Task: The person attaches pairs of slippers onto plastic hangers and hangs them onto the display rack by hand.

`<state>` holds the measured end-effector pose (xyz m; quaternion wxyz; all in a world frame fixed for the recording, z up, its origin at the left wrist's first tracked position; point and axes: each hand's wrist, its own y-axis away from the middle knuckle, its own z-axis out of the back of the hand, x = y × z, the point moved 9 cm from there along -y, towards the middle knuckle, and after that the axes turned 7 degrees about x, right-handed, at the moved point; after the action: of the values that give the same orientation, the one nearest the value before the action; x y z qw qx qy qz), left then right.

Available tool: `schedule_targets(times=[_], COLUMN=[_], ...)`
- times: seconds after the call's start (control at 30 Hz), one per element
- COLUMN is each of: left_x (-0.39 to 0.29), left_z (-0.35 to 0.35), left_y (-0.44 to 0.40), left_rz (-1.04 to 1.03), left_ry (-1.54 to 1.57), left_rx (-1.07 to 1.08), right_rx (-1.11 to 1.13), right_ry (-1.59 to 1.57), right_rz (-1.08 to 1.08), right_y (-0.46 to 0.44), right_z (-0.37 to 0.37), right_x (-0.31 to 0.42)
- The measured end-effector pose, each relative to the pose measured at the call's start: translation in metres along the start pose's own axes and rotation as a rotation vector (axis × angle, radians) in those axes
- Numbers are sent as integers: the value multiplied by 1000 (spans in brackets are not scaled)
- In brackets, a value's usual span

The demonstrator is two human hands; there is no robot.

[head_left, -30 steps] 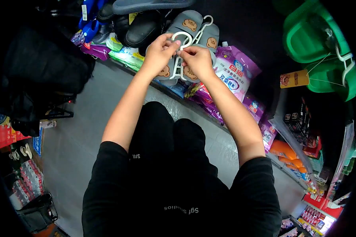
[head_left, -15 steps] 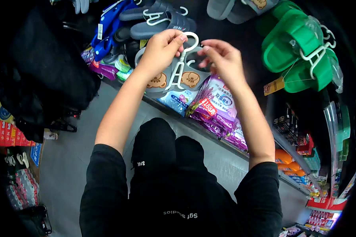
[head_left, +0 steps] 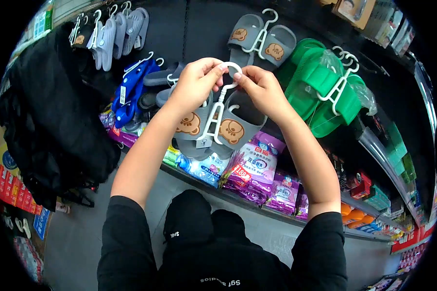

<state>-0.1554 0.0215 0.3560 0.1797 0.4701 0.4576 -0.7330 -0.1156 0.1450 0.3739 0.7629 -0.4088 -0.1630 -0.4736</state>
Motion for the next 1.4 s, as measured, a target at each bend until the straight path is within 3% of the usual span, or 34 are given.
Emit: schedule_targets(times=[0.07,0.3,0.43,0.67,1.07,1.4], left_x=[-15,-79,-92,-108,-50,-23], left_z=[-2,-3,-5,-6,-6,-7], left_y=[-9,-62,-89,-129,-180,-238], left_rz=[-16,-257,-301,-385,-270,-148], left_ry=[8,-452,-455,-602,-531,-724], left_rx=[21,13,-9,-67,-43,-105], right_rx=[-11,-114,-151,-183,-179,-228], right_ry=[-54,98,228,100,129,237], right_rz=[10,-33,-9,-40,-119,-257], right_y=[-3,-25,-43,-72,-112,-162], right_z=[11,68,95,126,137,161], right_x=[6,39,48,40,-24,-82])
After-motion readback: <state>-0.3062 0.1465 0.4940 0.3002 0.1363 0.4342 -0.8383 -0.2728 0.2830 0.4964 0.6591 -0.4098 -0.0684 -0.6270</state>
